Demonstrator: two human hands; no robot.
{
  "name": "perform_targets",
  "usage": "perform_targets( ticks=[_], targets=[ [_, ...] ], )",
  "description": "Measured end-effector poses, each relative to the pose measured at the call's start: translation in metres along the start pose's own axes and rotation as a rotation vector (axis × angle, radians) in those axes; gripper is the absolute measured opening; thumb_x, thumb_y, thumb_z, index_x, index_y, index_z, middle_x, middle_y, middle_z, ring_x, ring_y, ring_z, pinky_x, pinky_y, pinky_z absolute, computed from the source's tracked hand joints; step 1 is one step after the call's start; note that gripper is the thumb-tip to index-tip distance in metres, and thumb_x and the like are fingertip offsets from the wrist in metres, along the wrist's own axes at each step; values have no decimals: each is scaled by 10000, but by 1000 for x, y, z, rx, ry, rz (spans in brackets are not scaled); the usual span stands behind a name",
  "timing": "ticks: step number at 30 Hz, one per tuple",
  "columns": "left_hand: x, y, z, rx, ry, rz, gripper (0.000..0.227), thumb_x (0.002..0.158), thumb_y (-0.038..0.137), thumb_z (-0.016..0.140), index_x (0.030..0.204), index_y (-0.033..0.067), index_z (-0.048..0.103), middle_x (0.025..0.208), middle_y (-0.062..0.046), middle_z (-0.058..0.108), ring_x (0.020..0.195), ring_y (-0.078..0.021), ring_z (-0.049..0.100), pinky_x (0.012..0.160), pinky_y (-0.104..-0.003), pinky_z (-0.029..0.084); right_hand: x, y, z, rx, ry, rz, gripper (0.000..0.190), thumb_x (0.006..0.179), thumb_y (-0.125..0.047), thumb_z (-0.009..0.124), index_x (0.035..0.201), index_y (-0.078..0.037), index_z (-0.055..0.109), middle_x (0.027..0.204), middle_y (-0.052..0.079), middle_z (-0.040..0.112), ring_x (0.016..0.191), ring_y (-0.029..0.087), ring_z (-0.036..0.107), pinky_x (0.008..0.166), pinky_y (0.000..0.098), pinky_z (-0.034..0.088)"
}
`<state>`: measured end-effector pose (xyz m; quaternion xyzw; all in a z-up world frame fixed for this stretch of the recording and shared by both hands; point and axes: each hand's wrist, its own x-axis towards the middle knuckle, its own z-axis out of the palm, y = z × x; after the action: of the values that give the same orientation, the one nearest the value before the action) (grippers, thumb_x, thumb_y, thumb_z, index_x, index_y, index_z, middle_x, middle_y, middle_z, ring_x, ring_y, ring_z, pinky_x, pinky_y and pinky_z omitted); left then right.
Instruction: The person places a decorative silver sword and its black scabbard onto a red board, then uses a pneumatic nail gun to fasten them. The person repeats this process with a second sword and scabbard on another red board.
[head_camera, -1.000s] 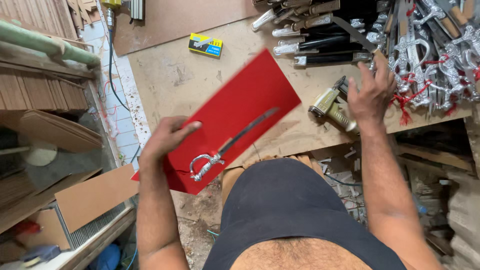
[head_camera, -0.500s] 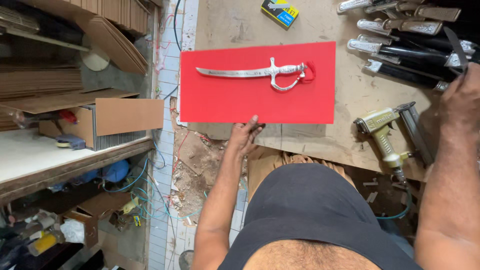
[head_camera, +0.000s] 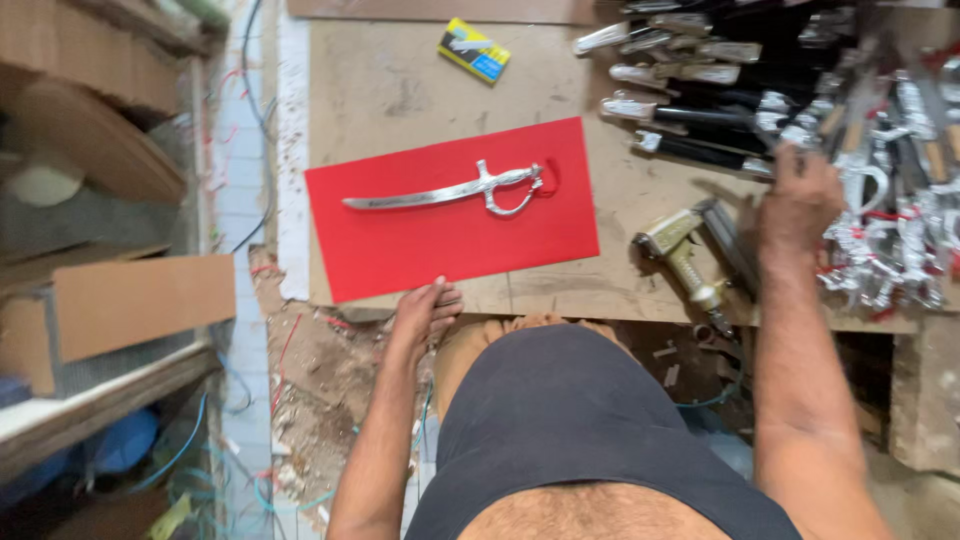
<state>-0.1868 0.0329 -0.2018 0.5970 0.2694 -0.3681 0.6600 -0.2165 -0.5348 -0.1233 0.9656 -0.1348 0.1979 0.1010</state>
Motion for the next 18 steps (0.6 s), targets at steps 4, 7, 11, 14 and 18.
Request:
perform_targets(
  ticks=[4,7,11,14,18],
  targets=[
    [1,8,-16,-121,-16,43,400,962,341,662,1210,28,684,1133,-107,774,943,-187,752,790,-312,613,10,-40,20,-122,-122,26,190,769,-55,731,955,-77,763,1182,193,706,1073,308,642,953,481,510],
    [1,10,-21,-124,-25,35,380,960,306,677,1228,37,668,1138,-107,768,964,-191,746,806,-311,618,42,-82,34,45,24,-168,169,966,-2,674,1117,-33,744,1216,152,693,1181,277,635,1007,419,507],
    [9,12,-24,-152,-69,38,384,965,285,705,1237,17,661,1139,-123,756,962,-184,739,790,-316,609,94,-142,51,234,-18,-351,270,935,-28,686,1199,-37,741,1113,103,693,1056,283,638,904,444,514],
    [14,16,-32,-140,-82,75,388,945,266,713,1252,42,639,1145,-110,751,962,-175,746,793,-301,611,113,-167,41,191,-126,-365,181,937,-55,715,1116,-85,726,1050,92,676,1005,297,634,828,470,502],
    [8,26,-34,-73,-20,171,409,938,265,713,1270,42,626,1128,-115,742,920,-199,730,746,-310,601,113,-200,-15,462,-24,-389,202,994,-74,740,1190,-78,690,1112,118,653,1058,338,626,907,493,513]
  ],
)
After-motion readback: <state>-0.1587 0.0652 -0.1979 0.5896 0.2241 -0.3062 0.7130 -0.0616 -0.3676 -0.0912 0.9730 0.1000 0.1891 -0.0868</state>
